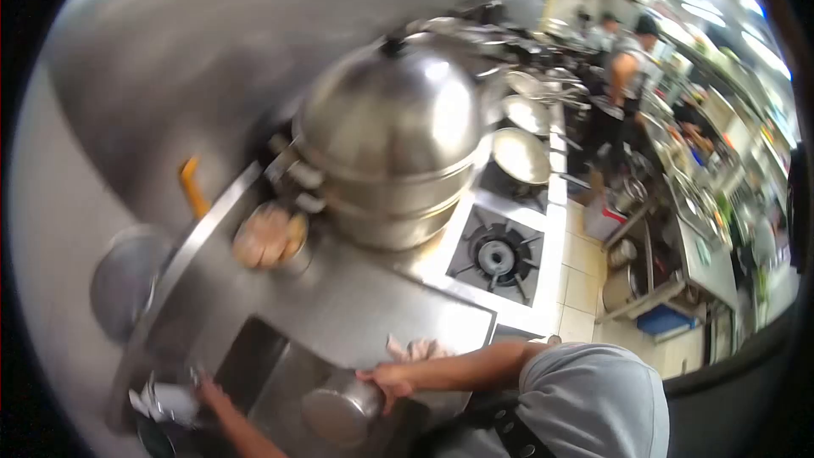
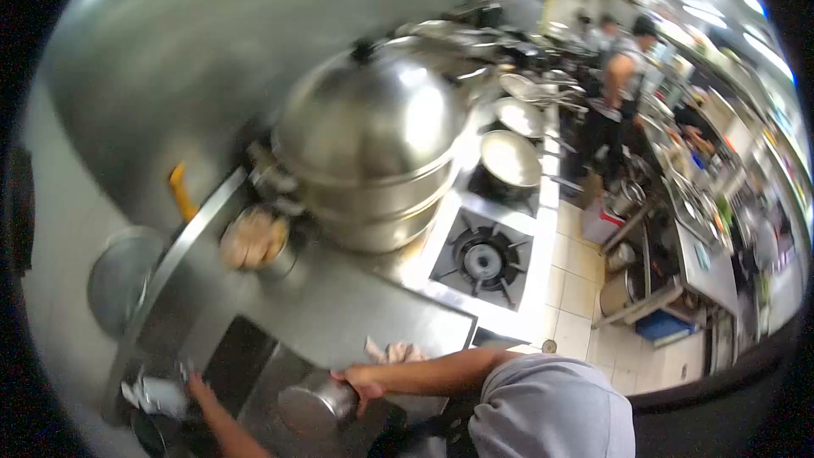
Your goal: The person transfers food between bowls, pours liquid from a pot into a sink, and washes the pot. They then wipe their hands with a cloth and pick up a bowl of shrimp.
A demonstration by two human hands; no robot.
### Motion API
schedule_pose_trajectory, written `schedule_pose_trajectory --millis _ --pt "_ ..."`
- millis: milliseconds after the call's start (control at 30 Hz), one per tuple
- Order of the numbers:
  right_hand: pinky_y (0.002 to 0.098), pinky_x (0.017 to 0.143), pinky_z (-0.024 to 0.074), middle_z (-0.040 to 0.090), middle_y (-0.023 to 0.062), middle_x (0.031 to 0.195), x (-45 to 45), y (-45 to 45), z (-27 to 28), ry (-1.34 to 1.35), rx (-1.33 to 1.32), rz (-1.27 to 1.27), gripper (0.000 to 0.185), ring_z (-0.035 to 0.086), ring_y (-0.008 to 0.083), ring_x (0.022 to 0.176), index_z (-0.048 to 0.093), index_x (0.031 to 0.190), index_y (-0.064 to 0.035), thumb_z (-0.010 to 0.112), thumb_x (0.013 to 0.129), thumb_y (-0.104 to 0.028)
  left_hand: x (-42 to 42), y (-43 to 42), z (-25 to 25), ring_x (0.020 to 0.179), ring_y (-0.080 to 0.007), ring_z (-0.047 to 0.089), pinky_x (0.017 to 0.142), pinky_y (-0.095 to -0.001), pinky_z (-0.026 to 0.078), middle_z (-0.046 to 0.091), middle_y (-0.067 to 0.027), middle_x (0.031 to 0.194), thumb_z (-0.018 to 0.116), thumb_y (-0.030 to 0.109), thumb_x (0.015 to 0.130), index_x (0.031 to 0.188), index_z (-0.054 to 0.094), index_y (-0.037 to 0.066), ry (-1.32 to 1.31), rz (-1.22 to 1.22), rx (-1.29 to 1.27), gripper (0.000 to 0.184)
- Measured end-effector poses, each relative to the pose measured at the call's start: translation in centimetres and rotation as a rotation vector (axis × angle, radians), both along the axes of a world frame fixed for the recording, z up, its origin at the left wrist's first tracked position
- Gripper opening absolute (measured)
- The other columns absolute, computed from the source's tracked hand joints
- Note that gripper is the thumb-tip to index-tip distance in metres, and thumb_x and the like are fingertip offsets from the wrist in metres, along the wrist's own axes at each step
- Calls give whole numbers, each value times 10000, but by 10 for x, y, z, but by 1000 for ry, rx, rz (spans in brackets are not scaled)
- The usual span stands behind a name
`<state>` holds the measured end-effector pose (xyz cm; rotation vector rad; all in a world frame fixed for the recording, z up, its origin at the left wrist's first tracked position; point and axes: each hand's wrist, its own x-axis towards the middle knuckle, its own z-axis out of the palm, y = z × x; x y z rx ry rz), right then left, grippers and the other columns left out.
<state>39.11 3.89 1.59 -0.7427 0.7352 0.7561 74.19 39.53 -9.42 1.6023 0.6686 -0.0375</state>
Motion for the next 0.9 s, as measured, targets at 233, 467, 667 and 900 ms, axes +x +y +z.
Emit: schedule_pose_trajectory --millis 233,467,667,900 --pt "714 1003 270 53 87 1559 -43 -59 -21 59 136 -360 641 139 396 1404 102 1489 -113 352 995 -437 -40 -37 51 939 -356 634 813 -450 497 628 -193 1105 493 155 940 1240 525 0 -196 -201 1316 339" --pt "689 970 348 227 163 1501 -87 -130 3 -135 323 -307 565 317 443 1325 172 1469 -112 283 1010 -422 -85 -207 80 1224 -337 454 1026 -451 349 506 -199 1270 621 91 791 1311 449 8 -702 -414 1316 554" --pt "559 916 456 454 154 1377 -157 -218 27 -256 33 -293 563 486 337 1223 362 1390 -62 416 979 -442 -120 -388 126 1232 -345 471 1043 -416 363 509 -168 1325 609 125 829 1321 475 44 -873 -786 1072 516" --pt "390 771 496 546 138 1190 -276 -355 73 -294 -337 -414 618 548 233 1006 511 1255 13 538 917 -503 -88 -431 105 940 -325 585 784 -433 493 543 -194 1172 492 356 970 1268 468 33 -728 -725 1263 440"
